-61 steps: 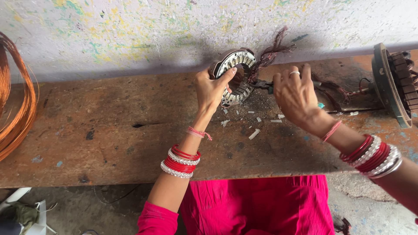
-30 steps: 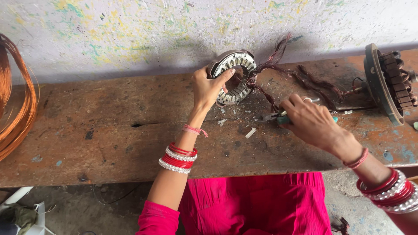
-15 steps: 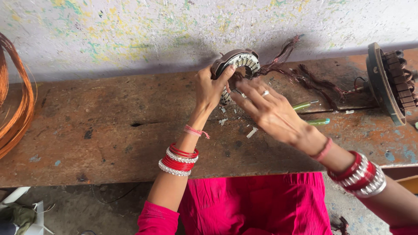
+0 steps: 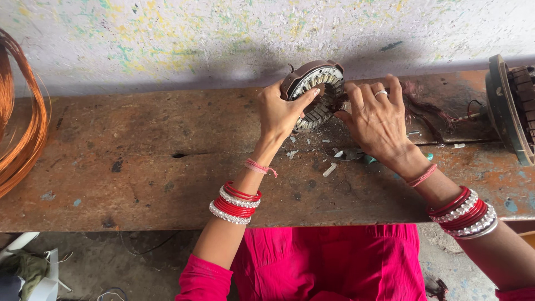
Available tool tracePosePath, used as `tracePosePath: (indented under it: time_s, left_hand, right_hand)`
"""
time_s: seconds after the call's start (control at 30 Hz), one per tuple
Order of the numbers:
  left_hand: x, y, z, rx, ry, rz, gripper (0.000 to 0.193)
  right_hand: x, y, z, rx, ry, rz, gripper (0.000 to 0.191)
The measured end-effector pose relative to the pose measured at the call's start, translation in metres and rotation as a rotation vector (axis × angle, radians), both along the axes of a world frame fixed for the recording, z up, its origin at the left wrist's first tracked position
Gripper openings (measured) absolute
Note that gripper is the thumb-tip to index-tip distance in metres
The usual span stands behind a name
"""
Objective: The person removes old copper wire from a motor armature by hand and with pliers. They pull and cut the wire from the slots, accumulating a pile of removed wire on the table.
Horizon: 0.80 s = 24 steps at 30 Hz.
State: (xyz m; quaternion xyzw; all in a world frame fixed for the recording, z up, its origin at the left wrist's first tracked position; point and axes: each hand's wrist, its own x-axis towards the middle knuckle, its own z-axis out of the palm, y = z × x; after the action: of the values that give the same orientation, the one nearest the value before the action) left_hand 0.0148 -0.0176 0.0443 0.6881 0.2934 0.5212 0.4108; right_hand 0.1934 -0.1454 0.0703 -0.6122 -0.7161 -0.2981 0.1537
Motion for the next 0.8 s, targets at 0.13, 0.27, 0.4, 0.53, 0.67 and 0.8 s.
tracePosePath:
  time_s: [0.13, 0.27, 0.4, 0.53, 0.67, 0.8]
  left_hand:
    - [0.000, -0.006, 0.000, 0.092, 0.059, 0.078, 0.028]
    - [0.002, -0.007, -0.001, 0.230, 0.084, 0.126, 0.026]
    - [0.006, -0.015, 0.001, 0.306, 0.087, 0.120, 0.028]
    - [0.006, -0.022, 0.001, 0.299, 0.106, 0.172, 0.025]
    - [0.007, -0.012, -0.005, 0.320, 0.091, 0.154, 0.029]
    - [0.003, 0.009, -0.012, 0.226, 0.162, 0.124, 0.030]
  right_hand:
    - [0.000, 0.000, 0.001, 0.002, -0.006, -0.061, 0.043]
    - [0.006, -0.003, -0.006, -0.010, 0.004, -0.041, 0.035]
    - [0.015, -0.004, -0.022, 0.008, -0.055, 0.006, 0.028]
    - [0.014, -0.004, -0.035, 0.083, -0.221, 0.066, 0.032]
    - [0.001, -0.027, -0.037, 0.126, -0.188, 0.174, 0.029]
    - [0.017, -0.056, -0.026, 0.162, -0.136, 0.164, 0.031]
